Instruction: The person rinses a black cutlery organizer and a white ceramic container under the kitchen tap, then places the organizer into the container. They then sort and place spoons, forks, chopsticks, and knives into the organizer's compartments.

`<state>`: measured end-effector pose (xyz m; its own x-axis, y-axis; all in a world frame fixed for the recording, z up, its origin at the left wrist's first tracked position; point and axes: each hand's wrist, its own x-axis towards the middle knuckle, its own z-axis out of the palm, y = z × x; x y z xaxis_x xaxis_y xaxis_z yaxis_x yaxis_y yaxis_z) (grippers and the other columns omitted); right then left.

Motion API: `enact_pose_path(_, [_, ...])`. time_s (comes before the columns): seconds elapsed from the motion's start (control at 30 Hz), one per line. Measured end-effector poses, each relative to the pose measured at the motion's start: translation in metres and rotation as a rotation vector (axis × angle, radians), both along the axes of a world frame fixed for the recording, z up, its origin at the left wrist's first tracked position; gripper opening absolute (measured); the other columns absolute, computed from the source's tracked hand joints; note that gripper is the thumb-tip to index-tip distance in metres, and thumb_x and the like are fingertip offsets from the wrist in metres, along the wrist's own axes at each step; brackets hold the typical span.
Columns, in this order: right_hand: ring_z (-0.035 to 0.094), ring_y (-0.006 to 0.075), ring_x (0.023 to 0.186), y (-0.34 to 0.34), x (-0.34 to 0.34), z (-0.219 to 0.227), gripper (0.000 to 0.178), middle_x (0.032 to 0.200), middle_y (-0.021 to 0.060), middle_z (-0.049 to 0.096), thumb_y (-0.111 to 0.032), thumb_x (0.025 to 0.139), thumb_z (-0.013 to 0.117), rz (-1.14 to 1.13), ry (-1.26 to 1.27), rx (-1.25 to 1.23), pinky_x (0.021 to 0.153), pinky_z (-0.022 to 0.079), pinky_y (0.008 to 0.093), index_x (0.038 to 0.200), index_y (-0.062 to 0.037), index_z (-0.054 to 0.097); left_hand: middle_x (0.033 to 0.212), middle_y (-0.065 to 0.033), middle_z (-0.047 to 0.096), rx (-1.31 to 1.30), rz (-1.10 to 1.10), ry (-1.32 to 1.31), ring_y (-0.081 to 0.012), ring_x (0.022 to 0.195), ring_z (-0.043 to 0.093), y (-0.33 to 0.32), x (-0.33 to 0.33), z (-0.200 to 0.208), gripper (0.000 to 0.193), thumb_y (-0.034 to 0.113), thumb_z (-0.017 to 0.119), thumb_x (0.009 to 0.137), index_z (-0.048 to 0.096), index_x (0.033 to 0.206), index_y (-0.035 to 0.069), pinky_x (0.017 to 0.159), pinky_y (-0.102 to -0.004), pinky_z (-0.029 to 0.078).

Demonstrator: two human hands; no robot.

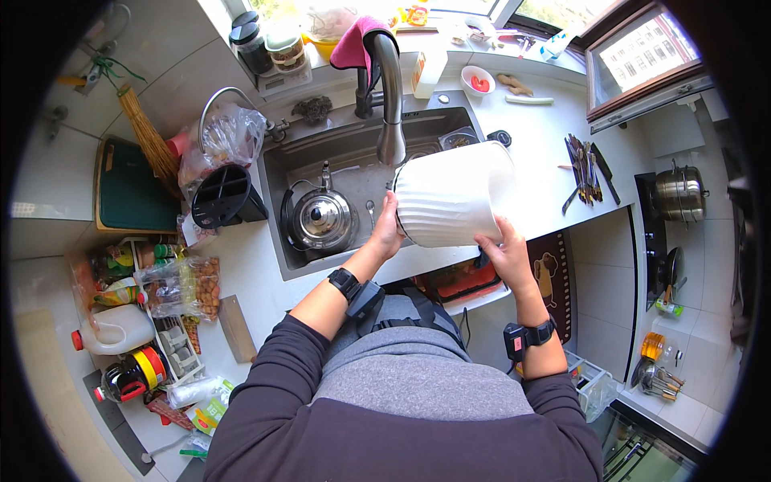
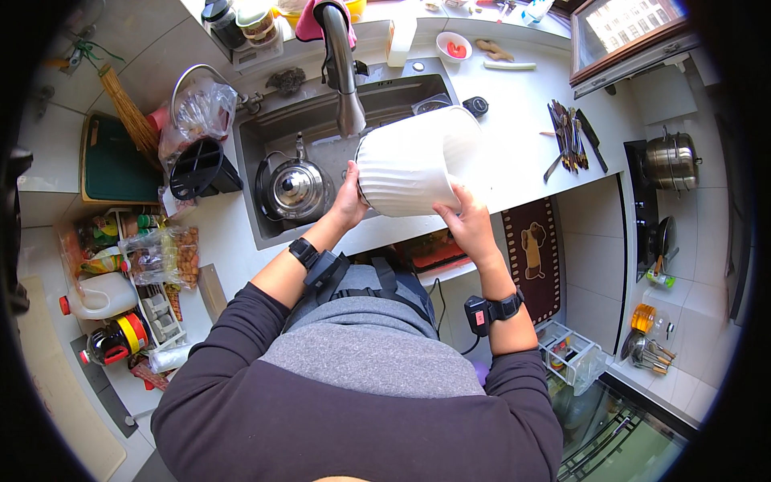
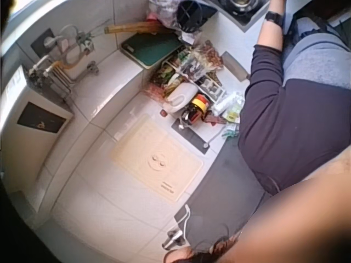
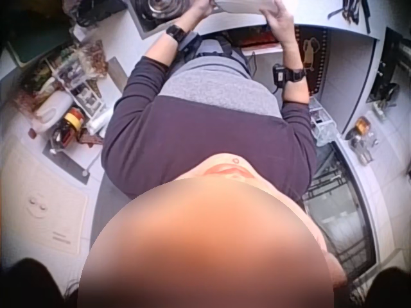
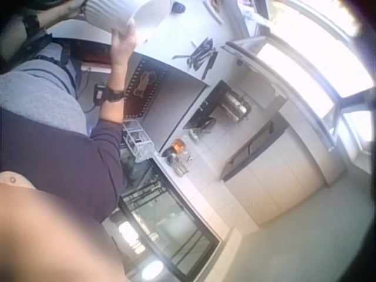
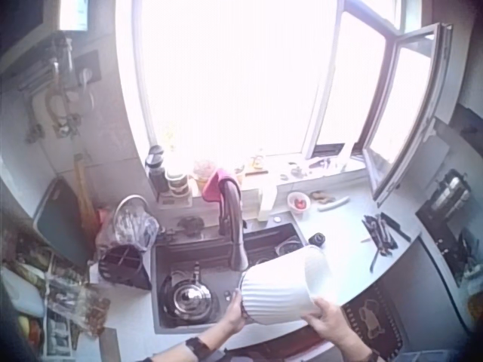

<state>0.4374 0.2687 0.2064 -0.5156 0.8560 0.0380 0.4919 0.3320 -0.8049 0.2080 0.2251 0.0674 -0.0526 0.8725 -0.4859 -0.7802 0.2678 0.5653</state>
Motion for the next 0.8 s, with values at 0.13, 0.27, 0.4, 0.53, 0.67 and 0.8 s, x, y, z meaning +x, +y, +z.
enact_pose_path(0.13, [0.066,0.0279,0.092,-0.002,-0.004,-0.001,0.043,0.102,0.0177,0.068,-0.010,0.087,0.070,0.068,0.010,0.065,0.081,0.052,0.0338,0.126,0.0001,0.055,0.135,-0.0053,0.056,0.027,-0.042,-0.028,-0.0224,0.126,0.051,-0.008,-0.003,0.005,0.066,0.060,0.023,0.101,0.044,0.141,0.013,0.105,-0.0411,0.040])
enact_pose_path(0.27, [0.065,0.0385,0.092,-0.010,-0.008,-0.001,0.047,0.104,0.0213,0.066,-0.014,0.085,0.071,0.088,-0.100,0.070,0.078,0.052,0.0389,0.128,-0.0032,0.053,0.134,-0.0057,0.057,-0.009,-0.055,-0.145,-0.0224,0.125,0.051,-0.019,-0.004,0.001,0.063,0.058,0.024,0.101,0.047,0.140,0.013,0.104,-0.0404,0.040])
enact_pose_path(0.4, [0.065,0.0384,0.088,-0.020,-0.013,0.003,0.050,0.100,0.0202,0.066,-0.016,0.082,0.072,0.214,-0.191,0.108,0.074,0.053,0.0404,0.128,-0.0055,0.054,0.135,-0.0054,0.056,-0.038,-0.085,-0.184,-0.0233,0.126,0.050,-0.034,0.003,-0.025,0.060,0.055,0.025,0.101,0.047,0.139,0.014,0.104,-0.0409,0.040])
enact_pose_path(0.53, [0.065,0.0357,0.078,-0.030,-0.022,-0.004,0.051,0.085,0.0163,0.066,-0.019,0.078,0.073,0.406,-0.280,0.170,0.068,0.052,0.0424,0.125,-0.0069,0.054,0.133,-0.0044,0.057,-0.229,-0.217,-0.158,-0.0231,0.122,0.052,-0.054,0.011,-0.059,0.056,0.051,0.026,0.101,0.051,0.135,0.014,0.104,-0.0429,0.039])
enact_pose_path(0.67, [0.064,0.0278,0.069,-0.038,-0.025,-0.019,0.052,0.076,0.0076,0.064,-0.018,0.073,0.074,0.574,-0.336,0.362,0.062,0.050,0.0400,0.121,-0.0101,0.055,0.126,-0.0077,0.060,-0.353,-0.320,-0.019,-0.0232,0.114,0.057,-0.066,0.010,-0.089,0.048,0.045,0.031,0.101,0.054,0.129,0.014,0.099,-0.0402,0.043])
enact_pose_path(0.8, [0.064,0.0248,0.069,-0.044,-0.023,-0.028,0.052,0.074,0.0048,0.063,-0.020,0.074,0.074,0.624,-0.332,0.375,0.062,0.050,0.0381,0.121,-0.0104,0.055,0.112,-0.0105,0.066,-0.400,-0.359,0.252,-0.0238,0.096,0.064,-0.069,0.006,-0.112,0.043,0.036,0.035,0.099,0.060,0.122,0.009,0.088,-0.0415,0.050])
